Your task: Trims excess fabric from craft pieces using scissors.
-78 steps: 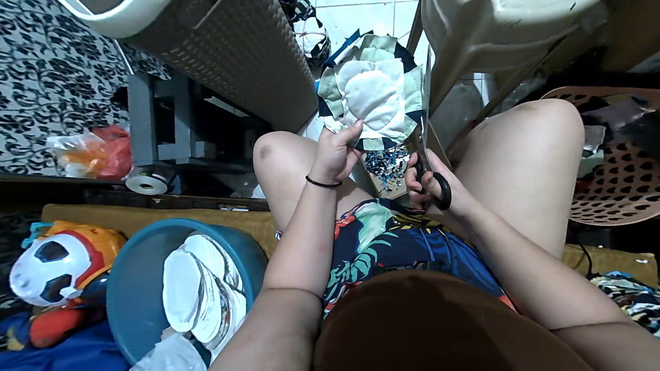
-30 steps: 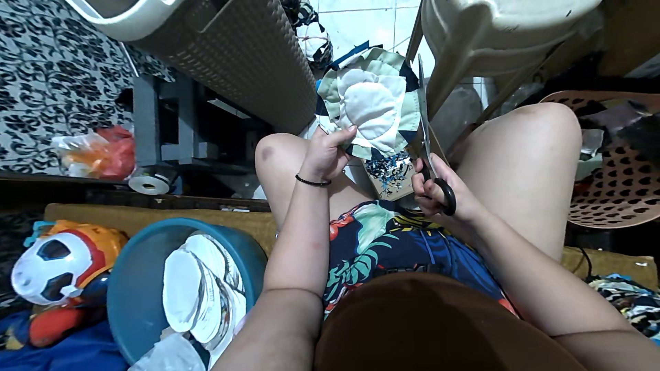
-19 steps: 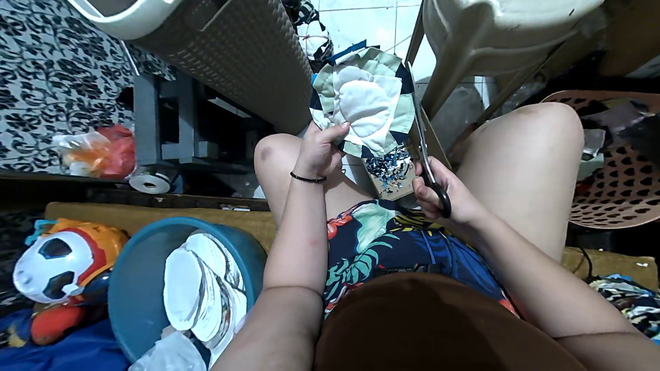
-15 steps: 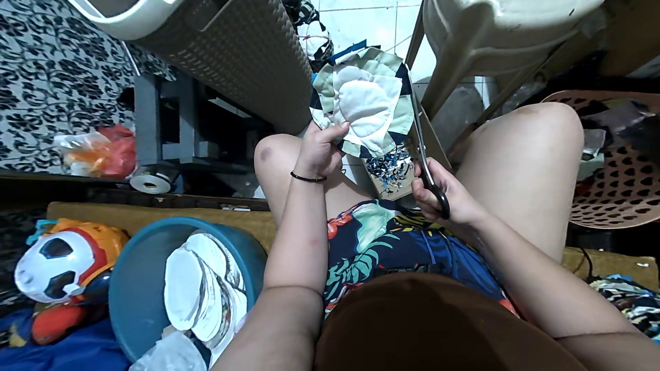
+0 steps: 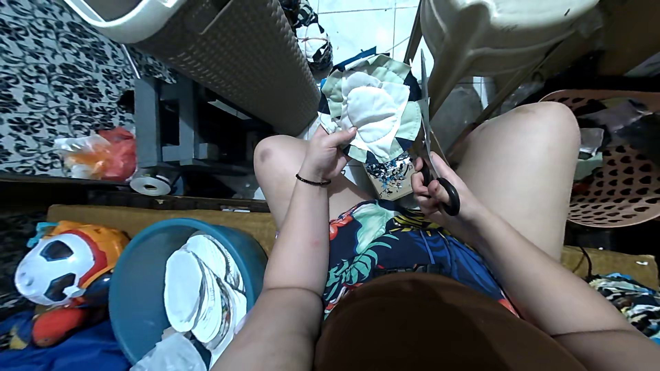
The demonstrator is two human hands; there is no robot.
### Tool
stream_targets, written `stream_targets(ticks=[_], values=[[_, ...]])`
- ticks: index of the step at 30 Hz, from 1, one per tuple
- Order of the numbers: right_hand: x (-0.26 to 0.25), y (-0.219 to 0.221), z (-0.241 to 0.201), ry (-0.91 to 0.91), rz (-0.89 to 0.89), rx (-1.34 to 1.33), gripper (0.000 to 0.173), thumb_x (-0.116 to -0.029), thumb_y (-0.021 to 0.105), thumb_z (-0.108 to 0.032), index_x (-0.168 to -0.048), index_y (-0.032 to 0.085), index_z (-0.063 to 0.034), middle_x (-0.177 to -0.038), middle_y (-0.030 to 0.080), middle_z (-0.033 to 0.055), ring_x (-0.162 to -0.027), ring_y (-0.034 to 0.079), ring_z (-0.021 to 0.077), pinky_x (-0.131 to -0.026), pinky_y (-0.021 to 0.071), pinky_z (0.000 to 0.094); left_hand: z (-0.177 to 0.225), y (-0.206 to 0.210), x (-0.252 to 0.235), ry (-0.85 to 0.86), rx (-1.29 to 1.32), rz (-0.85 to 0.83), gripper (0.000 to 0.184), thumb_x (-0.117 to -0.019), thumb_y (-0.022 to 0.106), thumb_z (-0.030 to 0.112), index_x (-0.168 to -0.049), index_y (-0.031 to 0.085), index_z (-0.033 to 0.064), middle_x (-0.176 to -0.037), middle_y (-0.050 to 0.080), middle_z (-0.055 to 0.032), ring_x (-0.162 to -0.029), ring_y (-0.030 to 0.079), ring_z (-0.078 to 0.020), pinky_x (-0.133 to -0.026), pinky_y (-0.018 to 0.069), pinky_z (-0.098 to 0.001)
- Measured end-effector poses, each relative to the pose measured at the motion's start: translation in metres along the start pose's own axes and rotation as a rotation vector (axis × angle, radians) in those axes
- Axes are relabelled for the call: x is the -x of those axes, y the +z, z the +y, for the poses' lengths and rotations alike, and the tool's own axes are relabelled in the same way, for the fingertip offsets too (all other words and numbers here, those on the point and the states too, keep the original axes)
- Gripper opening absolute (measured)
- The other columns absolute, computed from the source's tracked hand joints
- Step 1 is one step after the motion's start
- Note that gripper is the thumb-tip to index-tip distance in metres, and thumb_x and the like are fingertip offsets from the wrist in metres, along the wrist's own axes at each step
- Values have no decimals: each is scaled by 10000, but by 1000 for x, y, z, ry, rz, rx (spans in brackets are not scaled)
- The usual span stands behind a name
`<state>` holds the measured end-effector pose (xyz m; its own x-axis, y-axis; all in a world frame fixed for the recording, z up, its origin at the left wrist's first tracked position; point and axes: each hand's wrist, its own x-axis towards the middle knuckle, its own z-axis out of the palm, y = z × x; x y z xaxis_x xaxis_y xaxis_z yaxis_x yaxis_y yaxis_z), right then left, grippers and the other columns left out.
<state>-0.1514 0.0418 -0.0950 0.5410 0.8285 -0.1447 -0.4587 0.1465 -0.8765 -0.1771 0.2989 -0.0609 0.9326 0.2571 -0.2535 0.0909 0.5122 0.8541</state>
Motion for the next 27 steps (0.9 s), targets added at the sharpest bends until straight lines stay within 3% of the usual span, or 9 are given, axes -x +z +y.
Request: stream_targets(ticks=[14, 23, 27], values=[[-1, 2, -4, 29, 56, 79, 717, -767, 778, -685, -1151, 409, -204, -690, 491, -74, -463, 421, 1, -430, 400, 157, 0, 1, -1, -9, 6, -13, 251, -976, 444, -81, -1138, 523, 94, -975, 726, -50, -872, 729, -151, -794, 627, -353], [1, 2, -4, 66, 116, 118, 426, -911, 726, -375, -1137, 423, -178, -697, 518, -52, -444, 430, 16, -425, 416, 164, 4, -1, -3, 30, -19, 37, 262, -972, 451, -89, -1153, 498, 94, -979, 712, -41, -865, 723, -146, -781, 626, -346], [2, 1, -4, 65, 103, 137, 406, -926, 723, -361, -1128, 421, -180, -676, 503, -60, -443, 437, 14, -425, 423, 163, 7, -3, -3, 54, -34, 86, 274, -959, 467, -90, -1153, 504, 101, -975, 712, -24, -861, 720, -126, -771, 625, -326]])
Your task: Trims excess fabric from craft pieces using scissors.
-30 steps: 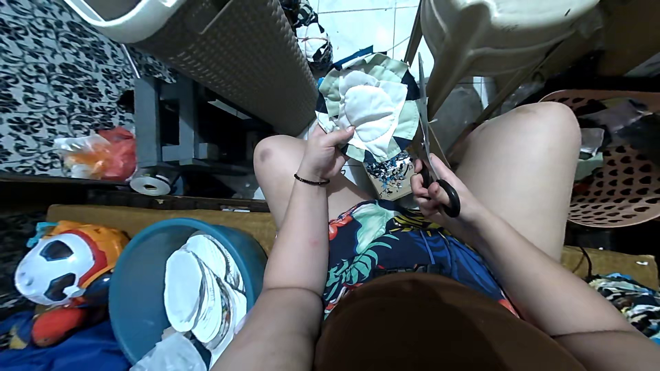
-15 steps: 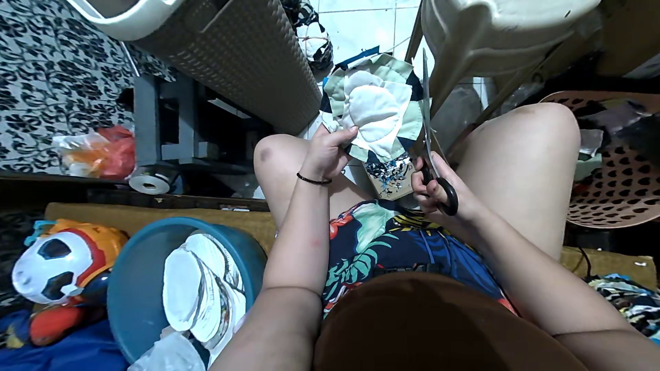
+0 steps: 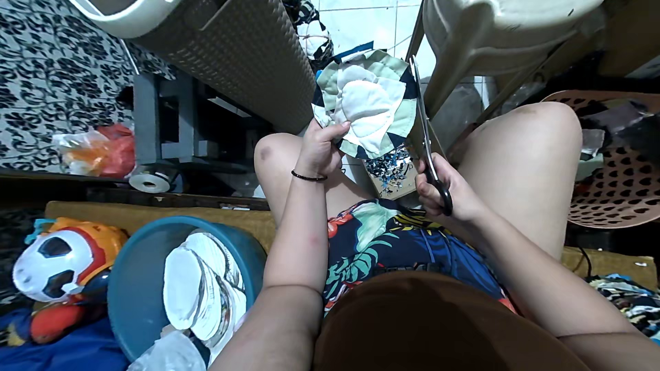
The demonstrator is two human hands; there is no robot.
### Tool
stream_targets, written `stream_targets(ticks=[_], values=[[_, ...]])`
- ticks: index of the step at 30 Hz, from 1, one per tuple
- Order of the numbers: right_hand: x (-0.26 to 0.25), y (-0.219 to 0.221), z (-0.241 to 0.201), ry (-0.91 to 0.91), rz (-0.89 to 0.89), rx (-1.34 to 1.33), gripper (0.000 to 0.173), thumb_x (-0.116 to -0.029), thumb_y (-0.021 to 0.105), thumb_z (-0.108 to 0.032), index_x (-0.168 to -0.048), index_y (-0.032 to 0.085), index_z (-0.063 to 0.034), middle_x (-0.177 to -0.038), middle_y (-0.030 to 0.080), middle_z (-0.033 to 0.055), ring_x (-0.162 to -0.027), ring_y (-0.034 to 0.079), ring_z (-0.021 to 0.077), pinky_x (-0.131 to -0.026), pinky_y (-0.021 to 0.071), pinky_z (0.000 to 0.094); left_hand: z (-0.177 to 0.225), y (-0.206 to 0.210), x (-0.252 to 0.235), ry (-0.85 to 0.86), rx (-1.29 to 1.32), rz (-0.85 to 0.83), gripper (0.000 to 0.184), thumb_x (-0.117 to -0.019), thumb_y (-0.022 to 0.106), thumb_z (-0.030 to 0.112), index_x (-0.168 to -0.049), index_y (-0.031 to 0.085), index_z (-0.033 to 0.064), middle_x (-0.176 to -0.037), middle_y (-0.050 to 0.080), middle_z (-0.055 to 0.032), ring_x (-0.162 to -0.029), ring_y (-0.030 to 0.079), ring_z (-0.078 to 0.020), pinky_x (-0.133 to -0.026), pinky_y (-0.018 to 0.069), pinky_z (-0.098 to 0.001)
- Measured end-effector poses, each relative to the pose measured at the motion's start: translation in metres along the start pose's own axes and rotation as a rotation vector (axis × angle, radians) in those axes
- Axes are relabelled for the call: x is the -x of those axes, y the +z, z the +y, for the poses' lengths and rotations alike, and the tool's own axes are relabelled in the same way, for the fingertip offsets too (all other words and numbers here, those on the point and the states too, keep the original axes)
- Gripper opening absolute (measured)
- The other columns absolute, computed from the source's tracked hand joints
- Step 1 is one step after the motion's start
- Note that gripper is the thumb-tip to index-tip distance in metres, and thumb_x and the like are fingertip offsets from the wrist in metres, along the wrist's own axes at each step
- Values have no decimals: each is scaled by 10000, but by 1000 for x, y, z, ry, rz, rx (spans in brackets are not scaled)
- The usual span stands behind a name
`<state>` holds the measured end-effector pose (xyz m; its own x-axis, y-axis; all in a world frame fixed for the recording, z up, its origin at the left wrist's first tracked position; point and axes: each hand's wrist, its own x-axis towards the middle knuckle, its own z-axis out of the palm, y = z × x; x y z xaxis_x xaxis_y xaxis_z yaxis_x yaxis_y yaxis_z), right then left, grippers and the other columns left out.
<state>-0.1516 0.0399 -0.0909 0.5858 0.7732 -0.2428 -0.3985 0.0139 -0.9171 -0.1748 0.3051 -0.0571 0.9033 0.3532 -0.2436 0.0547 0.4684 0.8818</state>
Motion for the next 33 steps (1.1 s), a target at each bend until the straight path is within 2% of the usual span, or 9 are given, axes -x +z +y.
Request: stream_targets(ticks=[3, 4, 5, 8, 10, 14, 24, 30, 33], values=[[1, -1, -1, 19, -14, 23, 356, -940, 688, -295, -1130, 414, -171, -663, 512, -62, -443, 447, 13, -424, 428, 164, 1, -4, -1, 27, -15, 13, 292, -947, 475, -90, -1172, 494, 95, -993, 705, -25, -885, 715, -125, -789, 621, -327], [1, -1, -2, 30, -23, 28, 373, -934, 692, -313, -1135, 412, -171, -669, 519, -64, -448, 452, 11, -428, 433, 164, 0, -5, -2, 31, -19, 14, 299, -938, 479, -91, -1173, 495, 93, -992, 706, -27, -885, 715, -129, -793, 619, -330], [1, -2, -2, 39, -40, 22, 428, -914, 711, -379, -1142, 409, -179, -683, 523, -67, -456, 450, 10, -434, 428, 166, 0, -6, -2, 28, -26, 11, 305, -935, 479, -90, -1177, 492, 94, -991, 705, -26, -885, 713, -129, -797, 617, -329], [1, -4, 0, 16, -87, 3, 713, -777, 774, -676, -1159, 419, -189, -710, 507, -68, -478, 438, 3, -441, 410, 156, 0, -5, 0, 20, -16, -11, 299, -927, 469, -98, -1147, 512, 100, -968, 719, -24, -868, 721, -126, -791, 621, -322], [1, -4, 0, 10, -95, 17, 768, -742, 778, -713, -1167, 417, -185, -724, 511, -69, -484, 438, 2, -440, 409, 153, -1, -4, 0, 7, -10, -26, 293, -932, 468, -93, -1150, 509, 99, -972, 718, -28, -870, 721, -128, -790, 621, -324], [1, -1, 0, 15, -73, -20, 765, -726, 795, -708, -1152, 420, -195, -723, 508, -66, -482, 428, 5, -438, 395, 155, -3, -4, 0, -17, -22, -41, 304, -932, 482, -87, -1182, 493, 86, -990, 709, -44, -880, 719, -143, -792, 621, -336], [-1, -4, 1, -9, -55, 42, 744, -764, 761, -711, -1157, 415, -183, -733, 536, -57, -475, 446, 17, -431, 413, 165, -5, -5, 0, 1, -55, -88, 279, -932, 469, -96, -1131, 523, 92, -965, 720, -28, -857, 720, -124, -782, 622, -321], [0, -3, -2, 46, -3, 58, 520, -872, 748, -470, -1141, 418, -172, -700, 522, -57, -450, 437, 17, -421, 410, 163, -1, -5, 1, 1, -84, -64, 291, -931, 473, -96, -1149, 511, 94, -959, 714, -16, -855, 715, -109, -780, 618, -306], [1, -4, -3, 74, -12, 58, 493, -880, 747, -441, -1131, 419, -172, -669, 507, -62, -444, 442, 16, -422, 420, 163, 0, -10, -1, 26, -90, -69, 285, -918, 482, -93, -1131, 527, 91, -957, 723, -15, -856, 718, -106, -784, 617, -302]])
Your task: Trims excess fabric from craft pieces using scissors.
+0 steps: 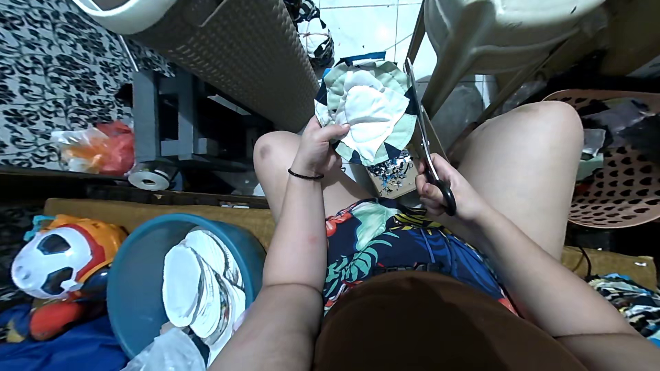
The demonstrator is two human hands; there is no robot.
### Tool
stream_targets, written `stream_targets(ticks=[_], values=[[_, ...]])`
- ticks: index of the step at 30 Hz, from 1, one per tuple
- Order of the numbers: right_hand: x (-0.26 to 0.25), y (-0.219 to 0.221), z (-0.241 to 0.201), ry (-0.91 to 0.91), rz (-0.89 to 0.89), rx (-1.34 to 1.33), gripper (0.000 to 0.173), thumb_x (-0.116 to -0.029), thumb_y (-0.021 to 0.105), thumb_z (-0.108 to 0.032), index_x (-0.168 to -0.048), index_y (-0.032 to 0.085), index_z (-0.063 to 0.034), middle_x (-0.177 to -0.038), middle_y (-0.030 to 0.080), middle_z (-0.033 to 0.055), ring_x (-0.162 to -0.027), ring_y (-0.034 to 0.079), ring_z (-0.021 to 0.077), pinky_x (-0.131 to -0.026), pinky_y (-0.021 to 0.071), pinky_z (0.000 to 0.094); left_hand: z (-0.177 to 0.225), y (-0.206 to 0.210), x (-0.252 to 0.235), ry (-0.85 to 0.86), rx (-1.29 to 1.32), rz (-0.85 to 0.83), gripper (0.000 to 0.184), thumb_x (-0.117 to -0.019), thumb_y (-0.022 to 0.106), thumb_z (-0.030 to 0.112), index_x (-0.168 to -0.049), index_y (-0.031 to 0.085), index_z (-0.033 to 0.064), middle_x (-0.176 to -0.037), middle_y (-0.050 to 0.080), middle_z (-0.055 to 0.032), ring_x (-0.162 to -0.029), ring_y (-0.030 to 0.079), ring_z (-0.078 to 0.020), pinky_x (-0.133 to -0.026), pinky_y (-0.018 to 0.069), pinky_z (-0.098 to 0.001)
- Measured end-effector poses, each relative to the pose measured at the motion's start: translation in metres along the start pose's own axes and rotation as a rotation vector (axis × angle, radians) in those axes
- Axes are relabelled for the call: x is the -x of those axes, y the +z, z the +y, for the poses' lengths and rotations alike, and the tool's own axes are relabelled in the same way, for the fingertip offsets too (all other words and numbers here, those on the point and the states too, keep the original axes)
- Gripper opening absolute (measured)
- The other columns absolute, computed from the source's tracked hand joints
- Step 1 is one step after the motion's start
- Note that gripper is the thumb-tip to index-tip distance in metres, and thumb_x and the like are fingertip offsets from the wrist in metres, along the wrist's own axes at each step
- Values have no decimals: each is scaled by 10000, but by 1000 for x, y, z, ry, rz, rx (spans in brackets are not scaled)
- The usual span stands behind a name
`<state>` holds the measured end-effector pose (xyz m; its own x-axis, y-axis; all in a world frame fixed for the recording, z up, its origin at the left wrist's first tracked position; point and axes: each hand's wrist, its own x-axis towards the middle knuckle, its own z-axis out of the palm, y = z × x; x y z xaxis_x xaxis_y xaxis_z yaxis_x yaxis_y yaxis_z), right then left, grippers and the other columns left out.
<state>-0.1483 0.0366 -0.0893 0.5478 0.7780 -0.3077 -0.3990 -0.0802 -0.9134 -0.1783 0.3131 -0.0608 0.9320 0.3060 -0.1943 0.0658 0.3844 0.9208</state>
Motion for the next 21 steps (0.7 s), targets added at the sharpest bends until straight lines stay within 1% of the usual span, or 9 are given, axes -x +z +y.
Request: stream_targets(ticks=[6, 7, 11, 13, 15, 17, 18, 21], values=[[2, 0, -2, 34, -56, 1, 493, -879, 739, -470, -1122, 422, -181, -629, 479, -73, -432, 433, 6, -420, 416, 158, 4, -8, -1, 15, -48, 21, 282, -894, 489, -82, -1113, 534, 90, -931, 721, -13, -825, 716, -105, -757, 618, -297], [3, 0, -2, 35, -60, -3, 479, -887, 736, -455, -1122, 422, -180, -631, 481, -72, -432, 431, 5, -419, 414, 155, 4, -9, -2, 20, -49, 23, 278, -892, 489, -86, -1102, 538, 90, -921, 722, -14, -818, 716, -105, -751, 618, -296], [4, 1, -1, 31, -99, -22, 345, -938, 677, -306, -1129, 420, -180, -655, 519, -67, -432, 428, 5, -411, 401, 153, 5, -10, -3, 45, -57, 34, 290, -882, 491, -96, -1095, 554, 91, -929, 724, -4, -827, 713, -93, -759, 613, -285], [4, 1, -1, 42, -118, -41, 337, -945, 674, -294, -1134, 415, -189, -651, 516, -70, -434, 423, 1, -416, 398, 149, 5, -11, -3, 50, -68, 41, 292, -878, 493, -95, -1097, 553, 89, -928, 719, -5, -829, 709, -90, -761, 611, -281], [4, 1, 1, 40, -141, -87, 411, -913, 724, -362, -1131, 420, -191, -662, 508, -68, -446, 427, 0, -426, 401, 150, 5, -11, -3, 51, -59, 36, 289, -874, 492, -95, -1083, 559, 94, -918, 722, -1, -822, 710, -86, -756, 611, -276], [5, 0, 4, 9, -169, -155, 618, -810, 809, -564, -1147, 440, -200, -712, 505, -74, -482, 429, -9, -442, 396, 142, 4, -10, -3, 48, -47, 21, 284, -876, 484, -98, -1062, 574, 98, -908, 732, 1, -812, 714, -83, -749, 613, -271], [5, 0, 5, -14, -178, -174, 664, -779, 813, -612, -1147, 441, -202, -717, 503, -76, -486, 430, -10, -442, 396, 142, 4, -10, -2, 40, -49, 15, 283, -880, 480, -96, -1065, 572, 97, -907, 732, 1, -809, 715, -83, -745, 614, -271], [4, 0, 5, -39, -166, -166, 680, -771, 807, -634, -1142, 437, -201, -701, 490, -72, -482, 424, -5, -443, 392, 148, 4, -5, -1, 12, -47, 14, 295, -883, 472, -108, -1084, 558, 89, -915, 730, -5, -809, 717, -89, -742, 619, -278]])
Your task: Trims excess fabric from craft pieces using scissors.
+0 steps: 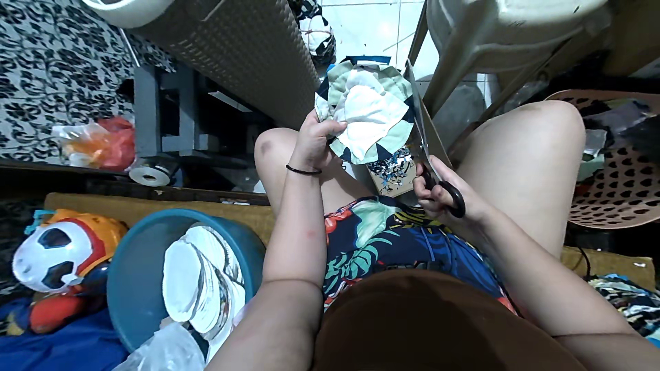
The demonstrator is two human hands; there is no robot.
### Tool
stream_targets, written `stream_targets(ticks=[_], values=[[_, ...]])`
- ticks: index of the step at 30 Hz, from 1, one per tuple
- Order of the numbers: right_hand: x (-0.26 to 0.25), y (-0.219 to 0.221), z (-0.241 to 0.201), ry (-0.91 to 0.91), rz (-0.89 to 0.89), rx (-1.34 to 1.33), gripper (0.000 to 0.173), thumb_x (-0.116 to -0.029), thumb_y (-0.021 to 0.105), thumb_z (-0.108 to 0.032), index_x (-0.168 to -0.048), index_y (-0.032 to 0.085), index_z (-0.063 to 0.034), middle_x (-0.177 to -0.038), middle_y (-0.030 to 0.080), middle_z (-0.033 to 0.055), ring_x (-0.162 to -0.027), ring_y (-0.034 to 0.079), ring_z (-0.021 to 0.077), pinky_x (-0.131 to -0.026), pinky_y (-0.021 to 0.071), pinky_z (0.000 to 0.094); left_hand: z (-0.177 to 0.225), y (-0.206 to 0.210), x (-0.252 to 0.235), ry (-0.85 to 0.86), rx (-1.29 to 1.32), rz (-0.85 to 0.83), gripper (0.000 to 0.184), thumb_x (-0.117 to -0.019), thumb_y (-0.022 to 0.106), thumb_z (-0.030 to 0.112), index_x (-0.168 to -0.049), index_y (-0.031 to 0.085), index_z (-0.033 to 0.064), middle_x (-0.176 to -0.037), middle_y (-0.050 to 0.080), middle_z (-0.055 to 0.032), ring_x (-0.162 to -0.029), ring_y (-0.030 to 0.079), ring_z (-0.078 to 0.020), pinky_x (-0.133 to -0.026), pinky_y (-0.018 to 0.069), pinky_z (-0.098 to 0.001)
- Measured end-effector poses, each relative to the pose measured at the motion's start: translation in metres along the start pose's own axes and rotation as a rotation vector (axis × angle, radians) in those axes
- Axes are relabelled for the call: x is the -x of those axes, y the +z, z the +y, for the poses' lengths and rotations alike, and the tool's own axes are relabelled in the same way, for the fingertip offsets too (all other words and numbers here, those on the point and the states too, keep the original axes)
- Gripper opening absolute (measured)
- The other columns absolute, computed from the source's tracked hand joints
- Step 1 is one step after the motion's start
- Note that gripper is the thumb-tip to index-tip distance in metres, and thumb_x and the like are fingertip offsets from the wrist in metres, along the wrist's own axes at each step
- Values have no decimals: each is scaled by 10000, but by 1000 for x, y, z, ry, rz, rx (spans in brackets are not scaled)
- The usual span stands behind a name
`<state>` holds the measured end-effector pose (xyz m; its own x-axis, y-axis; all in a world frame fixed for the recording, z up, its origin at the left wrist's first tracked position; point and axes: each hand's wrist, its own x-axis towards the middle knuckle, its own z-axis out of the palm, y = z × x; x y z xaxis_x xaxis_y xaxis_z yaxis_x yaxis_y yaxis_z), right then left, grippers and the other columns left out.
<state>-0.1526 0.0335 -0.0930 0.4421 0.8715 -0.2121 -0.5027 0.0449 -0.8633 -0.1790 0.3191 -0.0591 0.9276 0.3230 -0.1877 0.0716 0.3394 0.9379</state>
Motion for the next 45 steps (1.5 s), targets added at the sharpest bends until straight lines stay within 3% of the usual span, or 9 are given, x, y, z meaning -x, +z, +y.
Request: stream_targets(ticks=[10, 16, 20, 22, 25, 28, 41, 45], values=[[-1, 1, -6, 44, 75, 58, 633, -806, 801, -578, -1137, 429, -188, -681, 506, -68, -451, 418, -7, -423, 394, 138, -1, 2, 0, -13, -15, -34, 295, -884, 474, -97, -1090, 559, 97, -903, 728, 8, -794, 711, -76, -733, 613, -266], [0, 0, -6, 78, 81, 86, 374, -920, 703, -339, -1114, 426, -182, -661, 508, -58, -437, 415, 2, -417, 388, 142, 1, -6, -3, 16, -63, -12, 278, -888, 483, -95, -1072, 564, 98, -887, 722, 19, -782, 704, -66, -728, 609, -256], [1, 0, -6, 81, 74, 103, 338, -940, 684, -300, -1116, 422, -180, -680, 525, -59, -440, 426, 4, -420, 403, 147, 2, -7, -4, 28, -44, -8, 286, -883, 474, -104, -1062, 567, 99, -890, 725, 16, -778, 705, -62, -721, 609, -249], [0, -1, -6, 85, 57, 101, 351, -933, 691, -320, -1113, 423, -182, -666, 510, -62, -436, 420, 5, -420, 403, 151, 2, -7, -4, 25, -28, -3, 289, -878, 472, -106, -1053, 568, 103, -881, 726, 15, -771, 707, -64, -712, 610, -249], [1, -3, -6, 85, 26, 76, 566, -833, 793, -533, -1111, 436, -194, -654, 499, -70, -432, 411, -8, -410, 388, 142, 2, -7, -3, 8, -35, -26, 292, -863, 480, -99, -1050, 572, 106, -874, 728, 19, -767, 708, -63, -705, 611, -251], [1, -4, -6, 61, 11, 61, 674, -777, 806, -627, -1142, 438, -197, -687, 511, -67, -447, 410, -10, -412, 380, 136, 0, -5, -2, -8, -45, -83, 297, -853, 485, -90, -1048, 588, 109, -875, 735, 28, -769, 707, -51, -713, 610, -242], [1, -5, -8, 72, 25, 104, 662, -778, 808, -616, -1121, 431, -194, -659, 495, -78, -434, 415, -13, -407, 399, 138, 2, -5, -1, -11, -71, -98, 294, -851, 476, -93, -1027, 595, 110, -865, 733, 37, -770, 703, -40, -718, 605, -233], [2, -5, -9, 88, 29, 116, 536, -842, 787, -493, -1105, 428, -195, -630, 483, -82, -426, 408, -12, -408, 387, 135, 2, -10, -3, -5, -68, -97, 288, -839, 485, -79, -1017, 593, 120, -846, 734, 38, -746, 704, -40, -691, 607, -234]])
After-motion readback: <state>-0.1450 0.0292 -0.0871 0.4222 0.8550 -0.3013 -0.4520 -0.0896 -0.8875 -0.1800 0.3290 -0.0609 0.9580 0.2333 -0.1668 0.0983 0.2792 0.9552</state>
